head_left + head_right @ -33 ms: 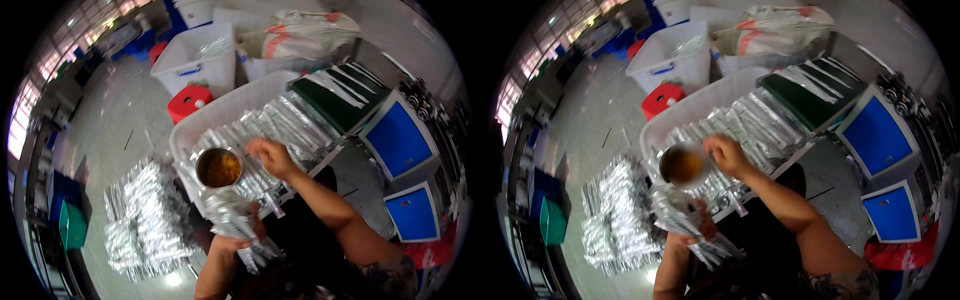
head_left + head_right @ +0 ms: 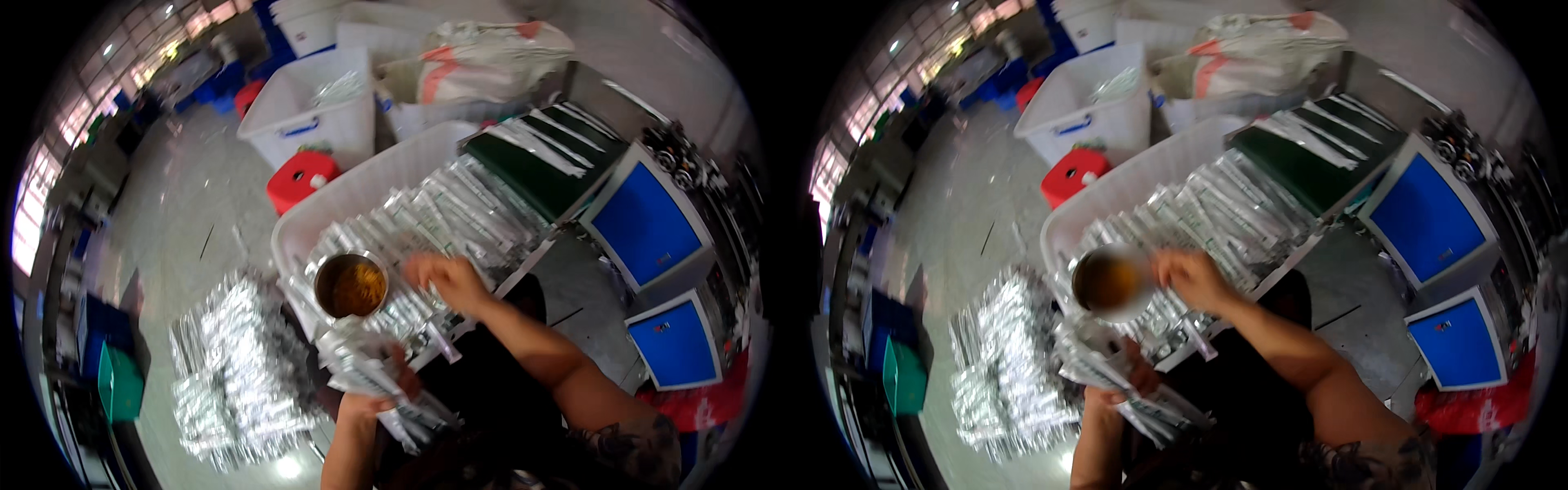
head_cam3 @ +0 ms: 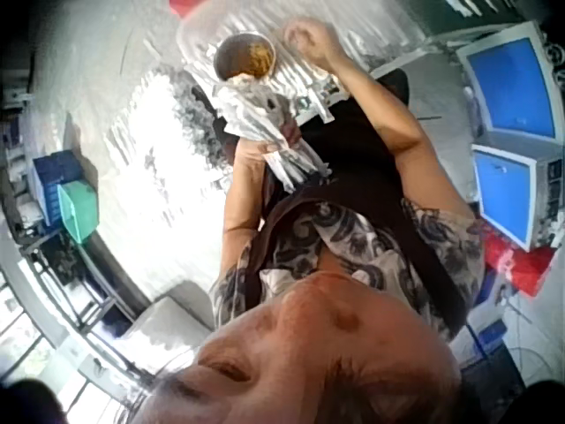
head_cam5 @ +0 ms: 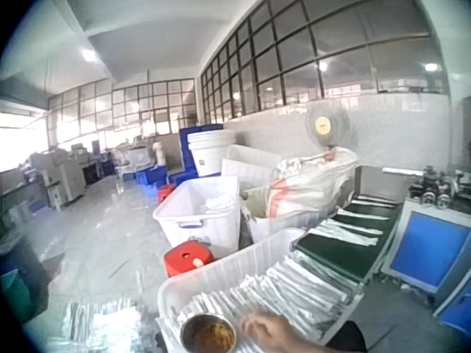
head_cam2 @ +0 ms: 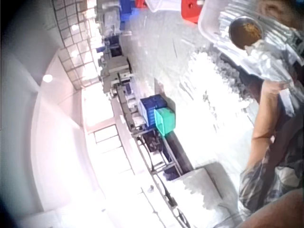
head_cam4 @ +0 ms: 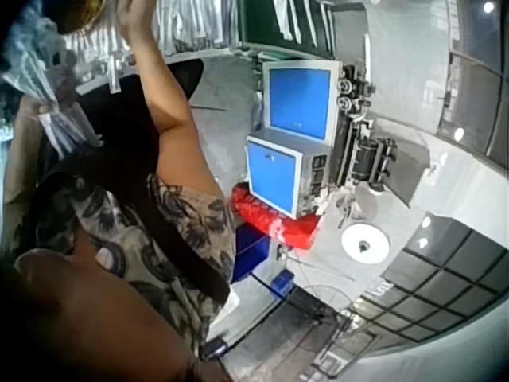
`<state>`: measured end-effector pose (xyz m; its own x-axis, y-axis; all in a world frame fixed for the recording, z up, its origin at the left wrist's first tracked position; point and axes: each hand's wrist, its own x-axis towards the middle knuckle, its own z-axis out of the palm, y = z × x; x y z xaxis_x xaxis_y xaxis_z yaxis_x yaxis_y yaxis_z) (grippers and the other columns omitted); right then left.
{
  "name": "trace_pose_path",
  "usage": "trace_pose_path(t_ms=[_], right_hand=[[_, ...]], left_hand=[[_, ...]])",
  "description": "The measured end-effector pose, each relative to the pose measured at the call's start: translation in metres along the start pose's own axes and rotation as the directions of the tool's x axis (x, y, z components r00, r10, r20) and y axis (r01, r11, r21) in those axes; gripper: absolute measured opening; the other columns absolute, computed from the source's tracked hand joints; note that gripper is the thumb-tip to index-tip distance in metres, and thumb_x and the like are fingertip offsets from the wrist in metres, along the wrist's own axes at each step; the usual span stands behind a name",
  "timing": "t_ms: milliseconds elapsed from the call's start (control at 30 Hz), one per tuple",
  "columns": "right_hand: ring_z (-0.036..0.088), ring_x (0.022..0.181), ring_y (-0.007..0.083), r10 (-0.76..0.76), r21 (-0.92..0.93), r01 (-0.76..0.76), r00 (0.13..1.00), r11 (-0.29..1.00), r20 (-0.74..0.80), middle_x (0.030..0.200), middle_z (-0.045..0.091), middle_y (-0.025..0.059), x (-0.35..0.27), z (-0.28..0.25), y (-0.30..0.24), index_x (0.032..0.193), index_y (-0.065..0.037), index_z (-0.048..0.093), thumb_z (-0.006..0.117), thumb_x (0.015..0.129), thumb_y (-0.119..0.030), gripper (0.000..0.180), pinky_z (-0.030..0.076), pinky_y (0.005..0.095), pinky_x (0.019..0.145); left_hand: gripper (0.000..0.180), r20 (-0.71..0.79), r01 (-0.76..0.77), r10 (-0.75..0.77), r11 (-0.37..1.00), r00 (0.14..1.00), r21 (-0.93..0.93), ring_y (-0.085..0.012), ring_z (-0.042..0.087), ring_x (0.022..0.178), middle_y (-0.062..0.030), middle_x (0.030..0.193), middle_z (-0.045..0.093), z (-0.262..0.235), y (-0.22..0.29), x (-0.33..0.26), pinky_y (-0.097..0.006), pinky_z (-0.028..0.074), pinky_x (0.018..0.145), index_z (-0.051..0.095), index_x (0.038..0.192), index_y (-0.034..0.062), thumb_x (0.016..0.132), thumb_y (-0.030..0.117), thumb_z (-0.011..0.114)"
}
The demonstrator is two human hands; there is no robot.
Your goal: The person gathers bundles of silver foil packets from a large bin, retrieves fasteners from a metal bowl to secure them, and organizes the completed bundles into rows on the floor.
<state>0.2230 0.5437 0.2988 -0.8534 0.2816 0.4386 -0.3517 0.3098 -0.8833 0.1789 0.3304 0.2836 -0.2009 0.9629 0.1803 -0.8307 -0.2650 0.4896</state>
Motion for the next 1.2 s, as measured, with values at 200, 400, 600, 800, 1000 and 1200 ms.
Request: trace_pose_path(t_ms=[200, 400, 600, 800, 1000, 1200], right_hand=[[0.057, 0.095, 0.0257, 0.158, 0.624, -0.195, 0.981, 0.757, 0.114, 0.101, 0.06, 0.0156, -0.064, 0.007, -0.043, 0.104, 0.003, 0.057, 0.049, 0.083, -0.002, 0.023, 0.044, 0.0343, 0.085], [0.047, 0.11, 0.0307, -0.219, -0.074, 0.245, 0.943, 0.967, 0.25, 0.133, 0.035, 0.0191, -0.023, 0.012, -0.013, 0.133, -0.006, 0.027, 0.074, 0.067, -0.029, 0.084, 0.044, 0.0356, 0.085], [0.057, 0.081, 0.0309, -0.21, -0.159, 0.301, 0.88, 0.94, 0.425, 0.089, 0.059, 0.016, -0.008, -0.004, -0.075, 0.094, -0.001, 0.057, 0.074, 0.064, -0.028, 0.044, 0.045, 0.0406, 0.065], [0.058, 0.083, 0.024, 0.078, -0.428, 0.444, 0.616, 0.787, 0.784, 0.082, 0.062, 0.0071, 0.005, 0.011, -0.073, 0.091, -0.011, 0.062, 0.068, 0.063, -0.035, 0.037, 0.046, 0.0374, 0.067], [0.052, 0.097, 0.0185, 0.007, 0.682, -0.122, 0.986, 0.721, 0.169, 0.11, 0.052, 0.0096, -0.023, 0.036, -0.028, 0.13, -0.006, 0.032, 0.08, 0.062, -0.018, 0.083, 0.046, 0.0326, 0.081], [0.054, 0.086, 0.0206, 0.39, 0.566, -0.628, 0.777, 0.534, 0.494, 0.096, 0.056, 0.0112, -0.076, 0.086, 0.022, 0.115, 0.0, 0.045, 0.071, 0.068, -0.024, 0.058, 0.045, 0.0339, 0.077]], left_hand=[[0.047, -0.112, 0.079, -0.083, 0.996, 0.99, -0.043, -0.0127, 0.04, 0.053, 0.0037, 0.056, 0.043, -0.033, -0.037, 0.015, -0.026, 0.029, 0.052, 0.045, 0.099, 0.0106, 0.056, 0.017, 0.065], [0.046, -0.461, 0.211, -0.018, 0.905, 0.887, 0.37, -0.0133, 0.043, 0.058, 0.0016, 0.062, 0.046, -0.002, -0.051, 0.036, -0.027, 0.033, 0.056, 0.046, 0.099, 0.0087, 0.058, 0.017, 0.067], [0.046, -0.481, 0.318, -0.057, 0.816, 0.875, 0.483, -0.0139, 0.046, 0.063, -0.0004, 0.069, 0.049, 0.0, -0.064, 0.039, -0.028, 0.036, 0.059, 0.048, 0.099, 0.0067, 0.06, 0.017, 0.069], [0.045, -0.502, 0.342, -0.03, 0.767, 0.864, 0.543, -0.0146, 0.05, 0.068, -0.0024, 0.075, 0.052, 0.0, -0.065, 0.029, -0.028, 0.039, 0.063, 0.049, 0.099, 0.0048, 0.061, 0.017, 0.071], [0.045, -0.538, 0.336, 0.067, 0.714, 0.841, 0.615, -0.0152, 0.053, 0.073, -0.0045, 0.081, 0.055, 0.002, -0.065, 0.016, -0.029, 0.042, 0.066, 0.05, 0.099, 0.0028, 0.063, 0.017, 0.073], [0.044, -0.627, 0.399, 0.238, 0.596, 0.741, 0.697, -0.0158, 0.056, 0.078, -0.0065, 0.087, 0.058, -0.008, -0.064, -0.046, -0.03, 0.045, 0.069, 0.052, 0.099, 0.0009, 0.064, 0.017, 0.075]])
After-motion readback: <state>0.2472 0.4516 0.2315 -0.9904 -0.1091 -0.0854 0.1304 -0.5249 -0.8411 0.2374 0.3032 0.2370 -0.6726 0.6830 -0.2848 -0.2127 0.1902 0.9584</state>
